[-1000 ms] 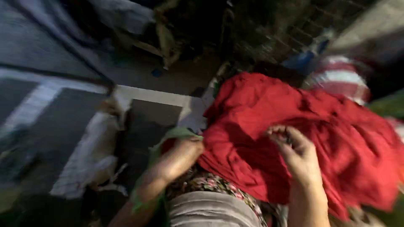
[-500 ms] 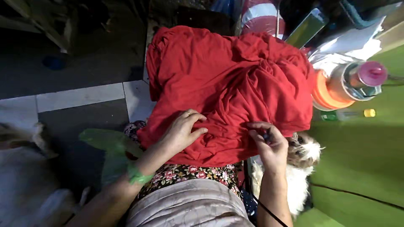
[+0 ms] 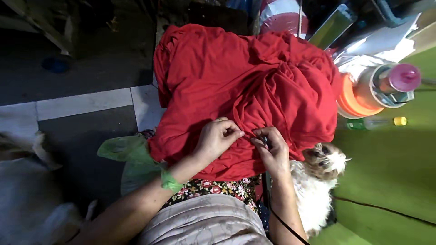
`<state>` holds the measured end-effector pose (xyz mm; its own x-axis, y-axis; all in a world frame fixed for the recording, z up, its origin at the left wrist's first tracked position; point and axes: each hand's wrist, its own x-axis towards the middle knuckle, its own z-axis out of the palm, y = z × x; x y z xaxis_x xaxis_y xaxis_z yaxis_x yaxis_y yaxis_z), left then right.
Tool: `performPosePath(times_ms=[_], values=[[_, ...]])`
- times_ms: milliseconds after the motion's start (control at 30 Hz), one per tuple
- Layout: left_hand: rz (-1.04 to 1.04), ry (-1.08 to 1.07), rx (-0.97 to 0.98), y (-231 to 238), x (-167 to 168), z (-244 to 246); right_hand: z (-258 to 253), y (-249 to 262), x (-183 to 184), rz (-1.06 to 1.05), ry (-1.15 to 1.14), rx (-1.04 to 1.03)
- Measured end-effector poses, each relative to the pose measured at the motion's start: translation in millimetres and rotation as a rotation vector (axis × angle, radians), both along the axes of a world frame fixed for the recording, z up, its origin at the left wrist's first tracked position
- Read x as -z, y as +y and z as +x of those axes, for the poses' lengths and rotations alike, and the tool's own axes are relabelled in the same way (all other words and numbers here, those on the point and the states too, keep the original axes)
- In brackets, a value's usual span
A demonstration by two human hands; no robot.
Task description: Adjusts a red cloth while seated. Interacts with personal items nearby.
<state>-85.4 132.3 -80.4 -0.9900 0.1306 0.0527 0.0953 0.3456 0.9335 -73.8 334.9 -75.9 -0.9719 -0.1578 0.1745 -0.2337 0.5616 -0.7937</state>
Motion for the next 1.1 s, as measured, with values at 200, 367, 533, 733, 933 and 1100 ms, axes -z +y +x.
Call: performPosePath(times_ms=[200, 367, 533, 733, 933, 1100], values=[[0.449, -0.297, -0.078, -43, -1, 3, -2, 2, 4, -0.061, -0.006, -0.001], [0.569, -0.183, -0.146, -60, 5, 4, -1, 2, 7, -0.074, 0.004, 0.004], [0.172, -0.075, -0.181, -49, 1, 5, -2, 3, 8, -0.063, 0.007, 0.006], [0.026, 0.075, -0.066, -26, 14, -7, -2, 3, 8, -0.056, 0.009, 0.011], [0.337, -0.091, -0.137, -32, 12, -15, -3, 6, 7, -0.078, 0.002, 0.02], [0.392, -0.068, -0.281, -49, 15, -8, -5, 7, 7, -0.105, -0.007, 0.014]])
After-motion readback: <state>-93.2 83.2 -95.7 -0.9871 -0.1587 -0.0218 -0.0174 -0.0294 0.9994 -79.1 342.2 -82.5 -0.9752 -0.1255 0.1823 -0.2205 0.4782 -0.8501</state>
